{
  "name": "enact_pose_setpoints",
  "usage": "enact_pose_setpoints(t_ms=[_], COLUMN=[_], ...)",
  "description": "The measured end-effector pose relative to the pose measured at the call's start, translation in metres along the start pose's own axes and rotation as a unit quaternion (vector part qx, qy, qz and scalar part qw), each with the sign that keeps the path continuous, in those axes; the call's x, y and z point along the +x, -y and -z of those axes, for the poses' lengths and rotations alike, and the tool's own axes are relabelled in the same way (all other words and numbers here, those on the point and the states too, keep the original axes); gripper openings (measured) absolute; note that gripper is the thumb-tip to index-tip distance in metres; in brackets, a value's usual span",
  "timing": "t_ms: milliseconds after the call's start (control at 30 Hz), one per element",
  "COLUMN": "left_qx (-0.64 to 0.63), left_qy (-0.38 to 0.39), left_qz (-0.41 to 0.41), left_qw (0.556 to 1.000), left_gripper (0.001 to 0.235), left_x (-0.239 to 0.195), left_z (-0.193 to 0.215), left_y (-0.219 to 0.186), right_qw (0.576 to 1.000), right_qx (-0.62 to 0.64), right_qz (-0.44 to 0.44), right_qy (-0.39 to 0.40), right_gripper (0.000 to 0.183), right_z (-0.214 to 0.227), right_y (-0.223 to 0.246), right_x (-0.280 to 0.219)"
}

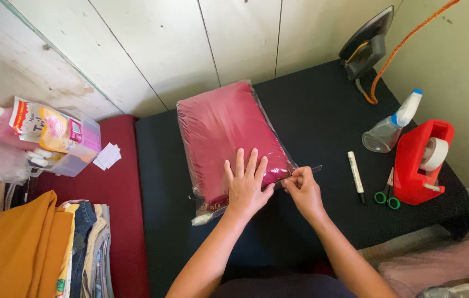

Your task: The person is seen packing ironed clothes in a plastic bag.

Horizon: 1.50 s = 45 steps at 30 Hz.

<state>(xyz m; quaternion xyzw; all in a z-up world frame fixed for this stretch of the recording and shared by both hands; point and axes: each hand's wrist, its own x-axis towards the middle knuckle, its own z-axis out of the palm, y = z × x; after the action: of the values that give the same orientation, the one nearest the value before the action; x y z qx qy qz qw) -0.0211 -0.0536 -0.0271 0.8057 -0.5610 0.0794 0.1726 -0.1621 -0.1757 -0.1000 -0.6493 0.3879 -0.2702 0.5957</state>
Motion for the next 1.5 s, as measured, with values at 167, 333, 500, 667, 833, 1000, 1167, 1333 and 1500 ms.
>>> enact_pose_setpoints(t_ms=[167,333,500,667,833,1000,1167,1333,1500], left_qx=[-0.005,-0.014,-0.017,-0.014,-0.011,-0.004,-0.002,-0.002,0.000], left_qy=[-0.006,-0.021,-0.024,-0.024,-0.016,-0.015,0.002,0.001,-0.002], left_qz=[0.001,-0.002,-0.004,-0.006,-0.010,-0.010,-0.012,-0.005,-0.010], left_qw=[1.000,1.000,1.000,1.000,1.000,1.000,1.000,1.000,1.000], left_gripper=[0.080,0.081,0.082,0.082,0.082,0.080,0.080,0.079,0.078], left_x=[0.000,-0.001,-0.001,-0.002,-0.001,-0.003,-0.001,-0.002,-0.001], left_z=[-0.001,-0.003,-0.006,-0.006,-0.006,-0.008,-0.006,-0.003,0.001], left_y=[0.000,0.000,0.001,0.002,0.002,0.002,0.002,0.000,0.000], right_qw=[0.998,0.997,0.995,0.990,0.988,0.991,0.988,0.979,0.888], right_qx=[-0.053,-0.073,-0.080,-0.117,-0.135,-0.115,-0.123,-0.176,-0.391], right_qz=[0.004,0.003,-0.011,-0.011,-0.039,-0.044,-0.066,-0.058,0.209], right_qy=[-0.021,-0.040,-0.059,-0.074,-0.066,-0.060,-0.063,-0.086,-0.121], right_gripper=[0.029,0.029,0.027,0.029,0.030,0.032,0.036,0.042,0.052], right_z=[-0.003,-0.006,-0.009,-0.010,-0.006,-0.001,0.003,0.011,0.023], right_y=[0.006,0.018,0.023,0.024,0.036,0.016,0.022,0.012,0.016], right_x=[-0.001,-0.005,-0.006,-0.006,-0.006,0.000,-0.003,-0.011,-0.001])
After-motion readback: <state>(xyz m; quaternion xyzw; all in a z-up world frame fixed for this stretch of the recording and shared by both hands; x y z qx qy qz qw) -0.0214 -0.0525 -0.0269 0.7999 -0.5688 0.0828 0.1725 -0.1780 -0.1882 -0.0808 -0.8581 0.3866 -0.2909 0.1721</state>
